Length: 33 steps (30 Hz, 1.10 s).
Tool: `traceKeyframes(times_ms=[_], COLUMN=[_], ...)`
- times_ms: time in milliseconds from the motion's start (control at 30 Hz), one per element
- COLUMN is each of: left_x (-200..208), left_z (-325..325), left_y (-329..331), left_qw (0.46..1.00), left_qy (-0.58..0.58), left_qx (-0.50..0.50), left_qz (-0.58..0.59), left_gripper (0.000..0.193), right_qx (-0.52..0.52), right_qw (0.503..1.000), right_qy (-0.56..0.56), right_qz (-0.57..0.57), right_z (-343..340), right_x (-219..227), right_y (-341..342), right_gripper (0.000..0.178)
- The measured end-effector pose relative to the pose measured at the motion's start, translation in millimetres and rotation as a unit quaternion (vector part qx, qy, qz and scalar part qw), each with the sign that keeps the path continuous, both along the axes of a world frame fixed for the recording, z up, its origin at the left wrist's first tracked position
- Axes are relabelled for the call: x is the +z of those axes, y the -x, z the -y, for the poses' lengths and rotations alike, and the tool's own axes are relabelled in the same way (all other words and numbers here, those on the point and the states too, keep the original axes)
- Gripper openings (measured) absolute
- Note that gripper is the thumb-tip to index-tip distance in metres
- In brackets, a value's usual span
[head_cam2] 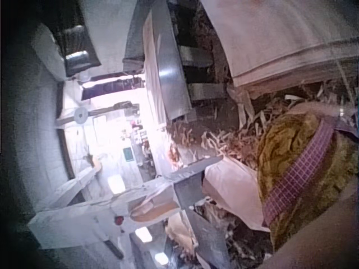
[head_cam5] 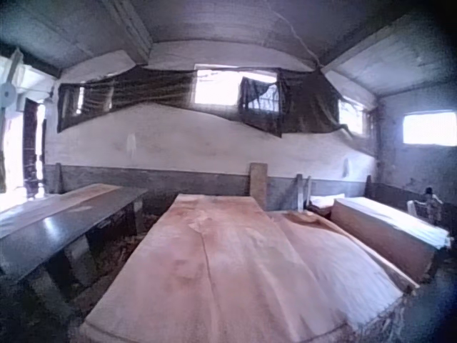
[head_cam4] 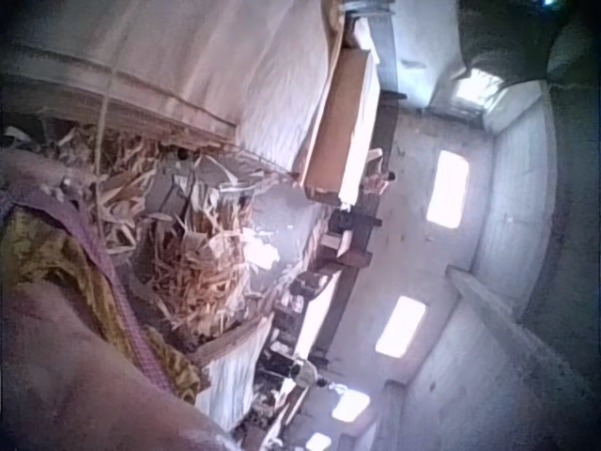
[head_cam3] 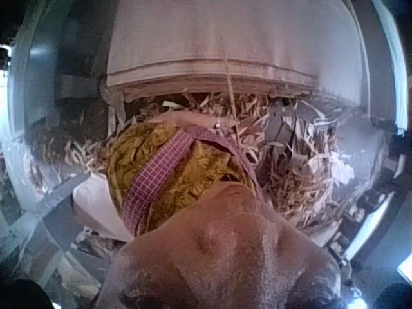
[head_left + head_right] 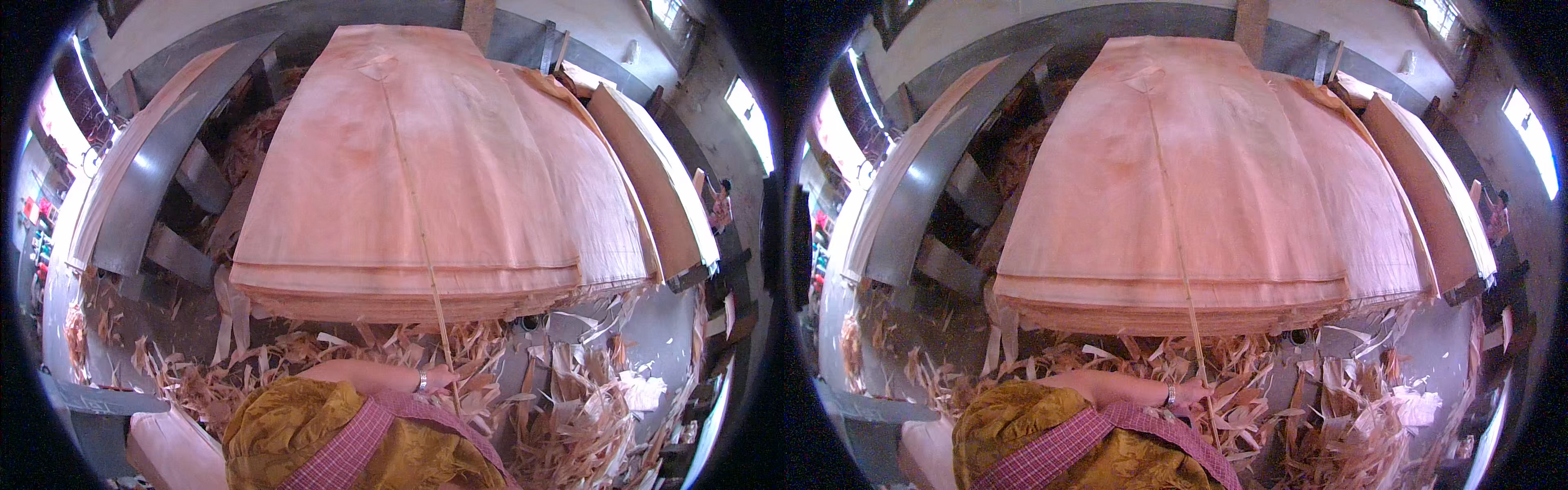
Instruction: The person applies adhesive and patches wood veneer sheets by hand, using a small tool to cut and smooth the patches over surface defects.
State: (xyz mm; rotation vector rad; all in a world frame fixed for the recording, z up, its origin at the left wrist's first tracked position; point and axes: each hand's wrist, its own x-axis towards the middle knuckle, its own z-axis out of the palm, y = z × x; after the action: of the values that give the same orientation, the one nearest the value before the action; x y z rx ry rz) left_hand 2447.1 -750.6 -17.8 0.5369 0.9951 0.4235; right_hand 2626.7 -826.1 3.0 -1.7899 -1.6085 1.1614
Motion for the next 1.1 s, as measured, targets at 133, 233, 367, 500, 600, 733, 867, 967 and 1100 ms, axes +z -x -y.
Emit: traceKeyframes(times_ms=[133, 233, 367, 500, 600, 733, 867, 967, 1100], left_x=[0, 11, 34, 51, 50, 41, 41, 53, 79], left_z=[-20, -53, -68, -75, -92, -112, -140, -167, -207], left_y=[17, 58, 157, 201, 188, 159, 126, 93, 61], left_qw=[0.999, 0.992, 0.975, 0.963, 0.968, 0.974, 0.982, 0.979, 0.963], left_qy=[0.012, -0.017, -0.028, -0.020, -0.042, -0.058, -0.106, -0.136, -0.214], left_qx=[-0.021, 0.121, 0.217, 0.253, 0.237, 0.202, 0.155, 0.149, 0.161], left_qz=[-0.040, 0.018, -0.032, -0.088, -0.074, -0.084, -0.025, -0.013, 0.025], left_gripper=[0.022, 0.018, 0.020, 0.020, 0.021, 0.018, 0.020, 0.019, 0.024], right_qx=[0.001, 0.002, 0.002, 0.015, 0.023, 0.035, 0.040, 0.043, 0.046], right_qw=[1.000, 1.000, 0.999, 0.996, 0.991, 0.977, 0.957, 0.940, 0.912], right_qy=[-0.006, -0.012, -0.028, -0.046, -0.061, -0.079, -0.094, -0.108, -0.135], right_qz=[0.014, 0.022, 0.040, 0.074, 0.121, 0.194, 0.271, 0.321, 0.385], right_z=[4, 7, 10, 20, 36, 66, 102, 129, 154], right_x=[3, 5, 8, 16, 25, 43, 72, 101, 152], right_y=[-3, -5, -11, -23, -39, -74, -120, -157, -201], right_gripper=[0.022, 0.022, 0.023, 0.023, 0.023, 0.023, 0.024, 0.024, 0.025])
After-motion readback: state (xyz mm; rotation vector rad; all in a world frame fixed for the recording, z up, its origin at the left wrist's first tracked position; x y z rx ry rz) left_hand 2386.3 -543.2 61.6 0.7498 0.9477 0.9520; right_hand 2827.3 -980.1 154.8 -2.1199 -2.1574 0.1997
